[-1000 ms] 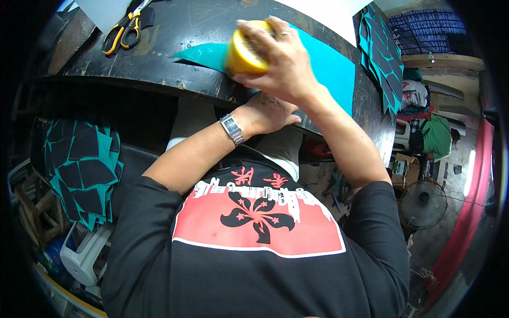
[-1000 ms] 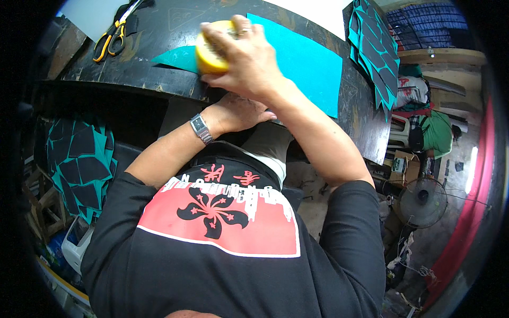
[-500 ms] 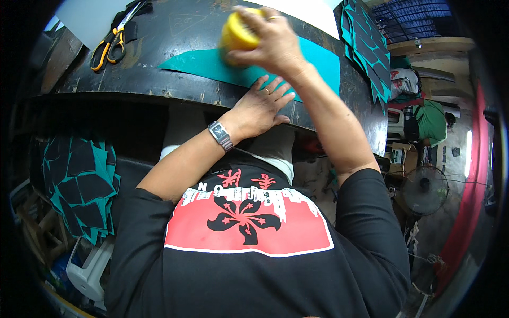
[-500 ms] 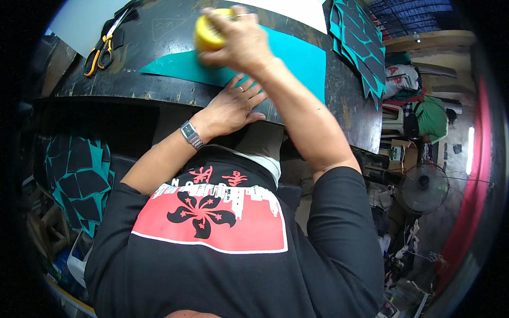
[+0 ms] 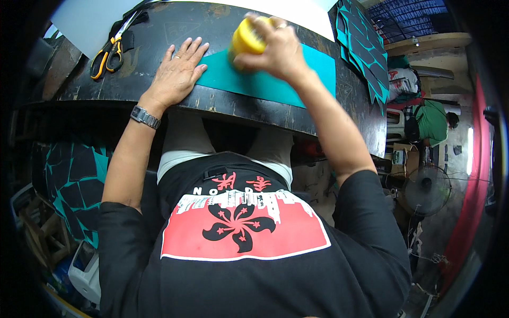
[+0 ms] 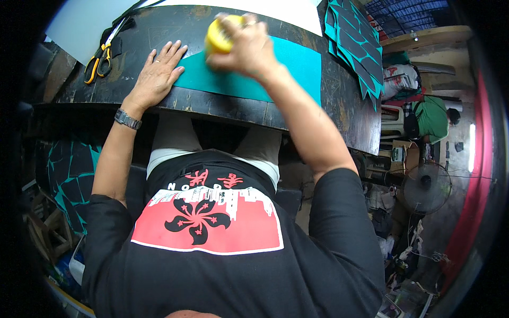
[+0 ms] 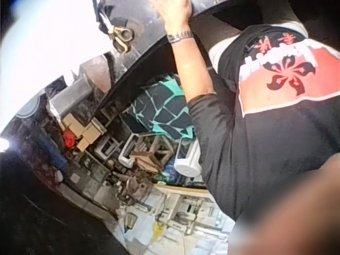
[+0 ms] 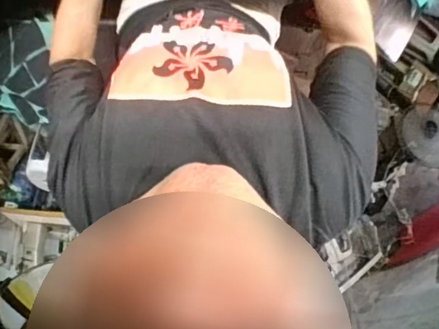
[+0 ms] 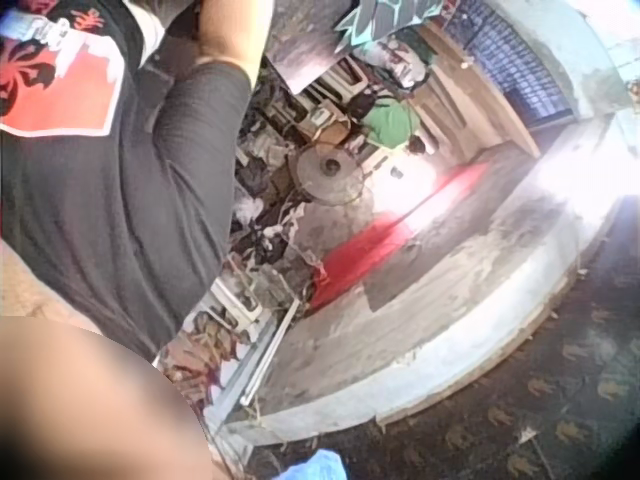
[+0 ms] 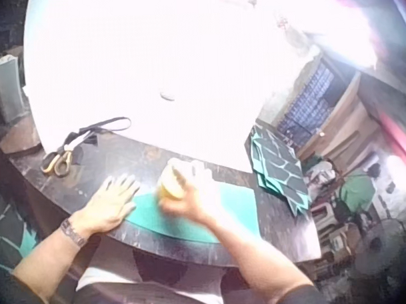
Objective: The person repeatedly rubs a teal sheet of material on a workbench using a yellow cylindrical tool. They flip the sheet over and continue rubbing, then stack the treated sheets with others on the table. The process is repeated for multiple sheets throughout the clip.
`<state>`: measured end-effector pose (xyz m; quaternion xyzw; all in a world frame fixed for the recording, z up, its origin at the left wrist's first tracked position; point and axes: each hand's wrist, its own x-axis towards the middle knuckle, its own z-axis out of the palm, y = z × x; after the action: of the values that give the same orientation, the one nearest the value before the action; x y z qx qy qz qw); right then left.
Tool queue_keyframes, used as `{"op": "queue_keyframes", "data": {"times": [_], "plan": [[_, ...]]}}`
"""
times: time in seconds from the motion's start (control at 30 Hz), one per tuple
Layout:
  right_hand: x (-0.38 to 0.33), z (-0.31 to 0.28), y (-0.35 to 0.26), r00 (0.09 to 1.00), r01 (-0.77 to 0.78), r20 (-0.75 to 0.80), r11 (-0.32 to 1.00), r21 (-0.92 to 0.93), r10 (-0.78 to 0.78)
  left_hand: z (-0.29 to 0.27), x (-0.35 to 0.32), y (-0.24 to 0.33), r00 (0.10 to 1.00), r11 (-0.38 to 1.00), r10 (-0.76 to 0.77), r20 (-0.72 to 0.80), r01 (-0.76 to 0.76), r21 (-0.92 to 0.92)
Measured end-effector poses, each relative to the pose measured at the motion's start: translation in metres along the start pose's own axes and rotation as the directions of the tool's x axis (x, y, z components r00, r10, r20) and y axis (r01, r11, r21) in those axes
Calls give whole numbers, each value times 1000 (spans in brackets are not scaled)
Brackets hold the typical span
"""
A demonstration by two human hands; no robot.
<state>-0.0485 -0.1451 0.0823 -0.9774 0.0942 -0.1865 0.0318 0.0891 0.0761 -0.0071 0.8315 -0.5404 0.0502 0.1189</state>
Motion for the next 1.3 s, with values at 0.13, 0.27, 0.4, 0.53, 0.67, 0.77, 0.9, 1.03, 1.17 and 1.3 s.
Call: {"op": "queue_keyframes", "data": {"times": [0.13, 0.27, 0.4, 0.53, 0.67, 0.77, 0.9, 1.03, 1.17, 1.3], "plan": [[-26, -2, -32, 992, 119, -61, 988, 101, -113, 8, -2, 6, 998, 997, -23, -51, 27, 73], [32, 33, 17, 989, -43, -142, 996, -79, 31, -2, -2, 5, 1000, 997, -1, 11, 0, 83], [93, 62, 58, 984, -149, 125, 974, 169, 129, -3, -3, 5, 999, 996, -2, 37, -1, 84], [54, 36, 36, 993, -111, 45, 991, 69, 108, -6, -4, 7, 1000, 997, -1, 10, 0, 83], [-44, -18, -13, 997, 80, -23, 995, 51, -79, -19, 6, 15, 988, 996, -72, 136, 64, 62], [-82, -46, -39, 996, 45, 71, 989, 138, -55, -19, 26, 31, 986, 997, -56, 155, 64, -45], [-80, -48, -34, 996, -12, 87, 993, 117, 2, 4, 47, 56, 991, 982, 137, -4, -136, -134], [-42, -24, 10, 984, -171, -59, 985, -39, 168, 18, 44, 60, 987, 976, 162, 11, -159, -150], [19, 12, 46, 969, -85, -243, 976, -203, 34, 13, 43, 62, 989, 987, 147, 29, -144, -75], [29, 34, 46, 946, 44, -320, 998, -34, -53, 6, 41, 65, 988, 988, 145, 62, -141, -69]]}}
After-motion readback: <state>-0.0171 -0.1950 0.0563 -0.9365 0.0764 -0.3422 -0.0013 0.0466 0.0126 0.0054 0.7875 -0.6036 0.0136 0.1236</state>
